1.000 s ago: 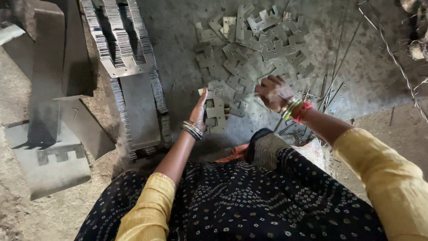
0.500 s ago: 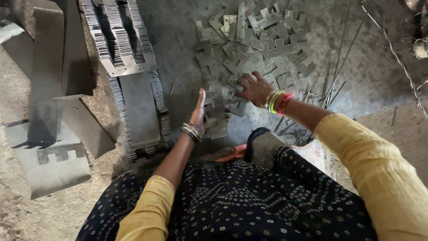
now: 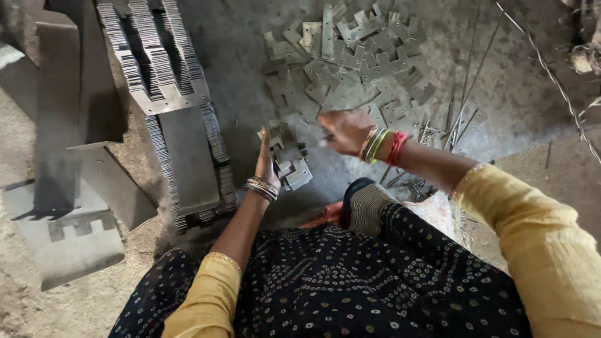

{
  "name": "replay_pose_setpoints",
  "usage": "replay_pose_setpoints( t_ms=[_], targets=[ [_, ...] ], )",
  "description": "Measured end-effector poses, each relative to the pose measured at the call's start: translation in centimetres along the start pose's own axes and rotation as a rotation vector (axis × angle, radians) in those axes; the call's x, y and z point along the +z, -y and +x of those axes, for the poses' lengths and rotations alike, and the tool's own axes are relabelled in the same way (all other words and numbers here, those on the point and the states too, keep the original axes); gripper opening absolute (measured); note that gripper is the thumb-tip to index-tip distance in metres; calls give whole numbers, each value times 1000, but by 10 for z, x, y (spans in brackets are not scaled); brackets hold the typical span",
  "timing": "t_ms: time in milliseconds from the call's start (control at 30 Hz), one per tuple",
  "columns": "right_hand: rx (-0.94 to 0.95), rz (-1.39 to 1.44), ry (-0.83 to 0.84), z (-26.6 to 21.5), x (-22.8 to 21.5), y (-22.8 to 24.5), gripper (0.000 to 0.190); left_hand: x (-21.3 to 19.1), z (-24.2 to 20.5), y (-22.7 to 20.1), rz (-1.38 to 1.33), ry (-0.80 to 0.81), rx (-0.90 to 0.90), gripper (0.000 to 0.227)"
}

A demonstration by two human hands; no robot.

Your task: The person sits on the floor and repeatedly picks up small metal brackets from a scattered pile, aligns them, and places them into a neat stack. The person handles the brackets one at a time and occasionally adjusts the stack to keep it aligned.

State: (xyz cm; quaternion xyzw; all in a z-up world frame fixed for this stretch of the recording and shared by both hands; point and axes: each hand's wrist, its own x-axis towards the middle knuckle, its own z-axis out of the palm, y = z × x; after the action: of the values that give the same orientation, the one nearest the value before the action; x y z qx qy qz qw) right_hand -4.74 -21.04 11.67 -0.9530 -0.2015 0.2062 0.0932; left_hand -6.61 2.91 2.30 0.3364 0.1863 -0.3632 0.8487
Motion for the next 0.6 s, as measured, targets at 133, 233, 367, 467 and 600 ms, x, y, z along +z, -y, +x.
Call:
replay_pose_setpoints(
  t_ms=[133, 233, 367, 467, 600],
  targets=[
    [52, 174, -96, -8, -13, -8, 47, 10, 11, 6, -65, -90, -22, 92],
    [381, 40, -112, -6, -14, -73, 34, 10, 9, 10, 25, -198, -127, 80],
    [622, -35, -142, -10, 15, -156, 41, 0, 8, 18, 30, 49, -226, 65],
    [579, 3, -348, -15, 52, -167, 54, -7, 14, 27, 79, 53, -216, 53],
    [648, -1, -162, -23, 76, -141, 39, -7, 25, 31, 78, 70, -109, 45]
  ],
)
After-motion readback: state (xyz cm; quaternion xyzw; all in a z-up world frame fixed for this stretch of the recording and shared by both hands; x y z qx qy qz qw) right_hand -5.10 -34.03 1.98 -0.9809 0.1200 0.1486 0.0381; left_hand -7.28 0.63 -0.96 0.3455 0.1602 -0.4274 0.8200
